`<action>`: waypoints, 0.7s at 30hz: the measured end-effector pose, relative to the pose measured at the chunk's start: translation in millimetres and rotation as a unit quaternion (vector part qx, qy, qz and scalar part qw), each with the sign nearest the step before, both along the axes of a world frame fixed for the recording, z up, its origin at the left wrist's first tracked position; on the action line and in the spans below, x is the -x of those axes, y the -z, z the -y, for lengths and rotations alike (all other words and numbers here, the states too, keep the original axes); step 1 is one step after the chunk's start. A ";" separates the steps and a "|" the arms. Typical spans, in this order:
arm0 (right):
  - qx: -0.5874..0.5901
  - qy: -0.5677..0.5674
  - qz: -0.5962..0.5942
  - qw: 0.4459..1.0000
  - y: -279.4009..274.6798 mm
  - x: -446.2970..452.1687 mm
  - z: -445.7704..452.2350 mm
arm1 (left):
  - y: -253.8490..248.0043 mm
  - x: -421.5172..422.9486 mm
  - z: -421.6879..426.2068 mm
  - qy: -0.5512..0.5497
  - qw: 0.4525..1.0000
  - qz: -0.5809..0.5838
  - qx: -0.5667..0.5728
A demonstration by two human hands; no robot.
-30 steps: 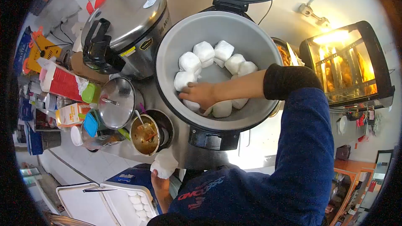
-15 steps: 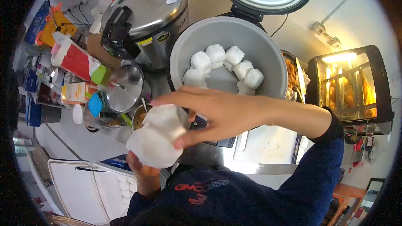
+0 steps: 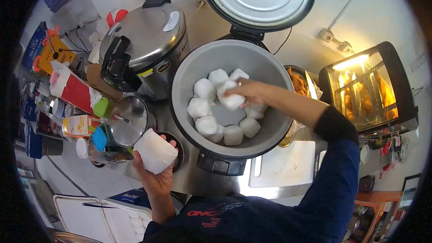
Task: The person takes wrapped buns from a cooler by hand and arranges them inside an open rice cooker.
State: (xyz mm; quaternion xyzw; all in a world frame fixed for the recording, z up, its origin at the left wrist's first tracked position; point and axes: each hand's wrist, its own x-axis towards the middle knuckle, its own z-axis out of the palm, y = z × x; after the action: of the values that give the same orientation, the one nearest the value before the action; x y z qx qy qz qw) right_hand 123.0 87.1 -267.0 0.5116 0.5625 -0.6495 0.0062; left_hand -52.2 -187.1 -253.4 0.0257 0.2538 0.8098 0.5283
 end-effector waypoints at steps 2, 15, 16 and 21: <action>-0.037 -0.017 0.091 0.995 61.9 3.8 -18.7 | 4.8 3.1 2.1 -0.019 0.999 0.001 0.051; -0.122 -0.207 0.176 0.955 118.9 14.6 -22.7 | -1.4 10.0 -15.8 0.036 0.999 0.021 0.005; -0.203 -0.228 0.162 0.939 111.3 17.1 -22.4 | -2.9 8.2 -20.2 0.019 1.000 0.014 0.013; -0.266 -0.260 -0.097 0.923 -65.3 61.1 41.7 | -16.5 3.7 -54.9 -0.026 0.991 -0.107 0.076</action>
State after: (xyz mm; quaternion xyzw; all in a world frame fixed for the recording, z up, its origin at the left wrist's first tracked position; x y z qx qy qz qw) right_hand 61.9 45.4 -201.7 0.2645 0.8256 -0.4982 -0.0157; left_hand -55.9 -132.3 -237.0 0.0653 0.3698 0.7941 0.4778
